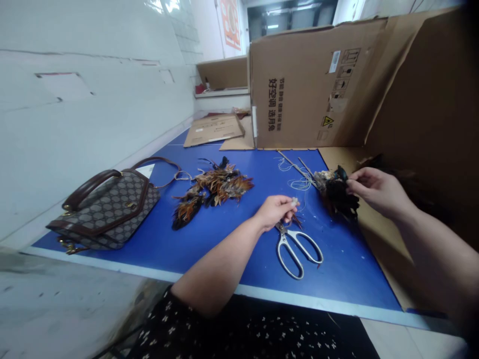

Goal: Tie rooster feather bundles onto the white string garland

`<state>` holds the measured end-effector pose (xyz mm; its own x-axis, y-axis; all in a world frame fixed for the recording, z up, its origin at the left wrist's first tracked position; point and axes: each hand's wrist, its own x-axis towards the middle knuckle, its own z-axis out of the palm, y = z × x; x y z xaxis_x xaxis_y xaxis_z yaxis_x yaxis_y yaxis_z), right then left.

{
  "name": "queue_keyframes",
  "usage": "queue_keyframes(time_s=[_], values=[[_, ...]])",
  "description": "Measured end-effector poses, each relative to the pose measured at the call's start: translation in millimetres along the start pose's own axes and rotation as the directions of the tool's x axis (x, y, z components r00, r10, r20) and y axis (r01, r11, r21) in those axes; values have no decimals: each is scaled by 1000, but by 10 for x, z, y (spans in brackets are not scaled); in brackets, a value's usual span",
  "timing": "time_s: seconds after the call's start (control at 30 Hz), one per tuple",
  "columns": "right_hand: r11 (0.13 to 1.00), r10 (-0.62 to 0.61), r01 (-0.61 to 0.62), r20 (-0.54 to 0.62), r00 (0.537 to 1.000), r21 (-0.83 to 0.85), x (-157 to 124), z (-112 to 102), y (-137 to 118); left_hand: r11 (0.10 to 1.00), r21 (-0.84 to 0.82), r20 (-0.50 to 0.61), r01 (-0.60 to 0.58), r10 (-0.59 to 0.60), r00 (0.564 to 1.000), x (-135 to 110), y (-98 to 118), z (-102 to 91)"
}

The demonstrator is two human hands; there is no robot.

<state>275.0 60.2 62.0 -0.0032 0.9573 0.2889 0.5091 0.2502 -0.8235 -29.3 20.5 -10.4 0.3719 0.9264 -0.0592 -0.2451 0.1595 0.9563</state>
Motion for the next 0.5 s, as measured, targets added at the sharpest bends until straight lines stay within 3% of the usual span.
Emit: queue_keyframes(time_s=[0.07,0.17,0.33,0.5], values=[[961,10,-35,94,996,273,-83,256,-145,1000,-19,-5,1,-1,1000,12,-19,2],[908,-16,-79,221,975,413,-173,603,-281,999,-41,-29,-22,21,999,37,-42,0],[873,-98,4,168,981,487,-253,1053,-270,989,-57,-120,-138,131,984,71,-24,-11],[848,33,13,-77,996,529,-345,1305,-166,994,-91,-93,-61,53,994,64,-32,14]])
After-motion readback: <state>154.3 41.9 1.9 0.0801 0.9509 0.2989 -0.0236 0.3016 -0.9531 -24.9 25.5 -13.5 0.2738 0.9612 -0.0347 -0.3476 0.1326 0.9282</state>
